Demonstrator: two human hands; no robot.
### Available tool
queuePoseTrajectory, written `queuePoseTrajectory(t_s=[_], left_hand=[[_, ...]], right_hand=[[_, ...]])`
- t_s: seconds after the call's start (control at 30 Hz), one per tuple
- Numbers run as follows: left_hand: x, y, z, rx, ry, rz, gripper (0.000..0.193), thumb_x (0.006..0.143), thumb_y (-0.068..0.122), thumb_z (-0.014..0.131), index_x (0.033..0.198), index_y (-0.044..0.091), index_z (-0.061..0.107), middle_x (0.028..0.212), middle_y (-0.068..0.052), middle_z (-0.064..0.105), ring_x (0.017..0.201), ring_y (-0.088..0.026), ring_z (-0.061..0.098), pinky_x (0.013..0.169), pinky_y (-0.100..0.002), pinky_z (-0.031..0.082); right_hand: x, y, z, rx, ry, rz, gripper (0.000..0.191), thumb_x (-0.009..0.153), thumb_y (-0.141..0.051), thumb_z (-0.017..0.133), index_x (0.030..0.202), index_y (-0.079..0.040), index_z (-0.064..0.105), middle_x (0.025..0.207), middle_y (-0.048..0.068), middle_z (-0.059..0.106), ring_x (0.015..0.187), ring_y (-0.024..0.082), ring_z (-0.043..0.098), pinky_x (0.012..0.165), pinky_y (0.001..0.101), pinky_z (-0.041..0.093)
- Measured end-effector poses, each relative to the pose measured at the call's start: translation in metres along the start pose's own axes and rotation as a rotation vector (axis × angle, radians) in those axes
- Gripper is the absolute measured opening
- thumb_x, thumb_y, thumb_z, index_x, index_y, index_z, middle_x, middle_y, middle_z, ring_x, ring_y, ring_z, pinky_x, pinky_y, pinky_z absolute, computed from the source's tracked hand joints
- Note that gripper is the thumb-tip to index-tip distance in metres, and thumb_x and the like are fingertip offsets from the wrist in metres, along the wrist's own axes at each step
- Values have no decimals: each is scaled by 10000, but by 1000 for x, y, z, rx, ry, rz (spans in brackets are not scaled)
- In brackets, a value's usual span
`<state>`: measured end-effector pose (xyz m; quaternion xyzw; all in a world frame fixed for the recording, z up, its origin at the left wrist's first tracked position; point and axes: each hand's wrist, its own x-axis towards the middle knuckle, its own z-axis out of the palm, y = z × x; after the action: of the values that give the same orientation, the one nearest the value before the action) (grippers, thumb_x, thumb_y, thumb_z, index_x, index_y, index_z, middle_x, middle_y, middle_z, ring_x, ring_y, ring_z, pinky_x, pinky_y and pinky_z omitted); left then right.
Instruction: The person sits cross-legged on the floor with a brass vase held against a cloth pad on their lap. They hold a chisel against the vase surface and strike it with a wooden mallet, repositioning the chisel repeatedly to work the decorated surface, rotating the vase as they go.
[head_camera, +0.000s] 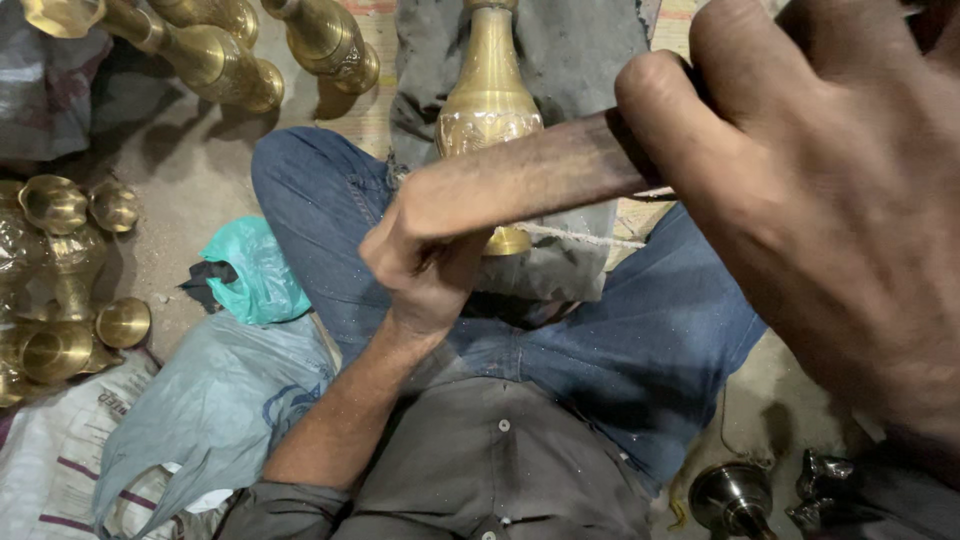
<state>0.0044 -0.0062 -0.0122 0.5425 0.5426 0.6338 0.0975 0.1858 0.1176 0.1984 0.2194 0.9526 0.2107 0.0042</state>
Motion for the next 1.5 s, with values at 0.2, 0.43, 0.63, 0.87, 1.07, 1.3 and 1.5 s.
queuePoseTrajectory(t_s=[0.2,0.43,0.63,0.87,1.07,1.3,1.5], left_hand=[[-6,-3,1,10,19,-50,299,867,-2,849,1121,3,693,1066,-113,732,980,-227,738,861,-340,595],[-14,-12,-2,82,-27,54,244,864,4,830,1076,8,709,1037,-98,738,969,-233,752,844,-347,601],[-8,-10,-2,77,-24,81,192,864,0,789,1037,7,708,997,-83,724,911,-236,750,765,-332,594],[6,8,-4,-194,212,-243,211,1069,55,728,1258,27,638,965,-59,739,825,-147,742,715,-262,630],[34,-11,-40,-361,270,-511,316,1088,88,662,1369,-24,573,1083,-95,709,913,-199,766,767,-306,675],[37,-13,-30,-423,147,-571,300,1075,81,685,1342,-28,602,1027,-89,724,899,-174,755,756,-295,665],[43,-3,-22,-516,5,-517,311,1045,24,725,1337,-26,631,1067,-86,736,951,-162,755,827,-298,668]], right_hand=[[-7,0,7,99,6,1,206,927,-183,780,1066,-64,683,985,86,651,975,227,621,775,353,511],[-3,3,7,140,57,25,200,941,-170,788,1077,-91,664,1015,58,639,1028,198,622,889,342,496],[-7,0,13,297,67,105,238,912,-129,802,1103,-64,676,981,82,640,963,250,624,848,386,501],[-13,-21,79,566,231,269,241,874,-5,822,1052,-11,660,838,98,642,747,251,638,663,396,503],[-37,-103,108,1019,288,228,450,699,-80,810,1121,-58,653,1049,123,713,892,280,719,765,371,572],[-43,-133,106,562,267,335,420,735,-43,738,1152,-52,693,985,79,696,847,257,674,766,391,528],[-42,-135,106,665,252,400,384,726,-42,730,1106,-66,676,917,88,655,822,283,652,741,411,517]])
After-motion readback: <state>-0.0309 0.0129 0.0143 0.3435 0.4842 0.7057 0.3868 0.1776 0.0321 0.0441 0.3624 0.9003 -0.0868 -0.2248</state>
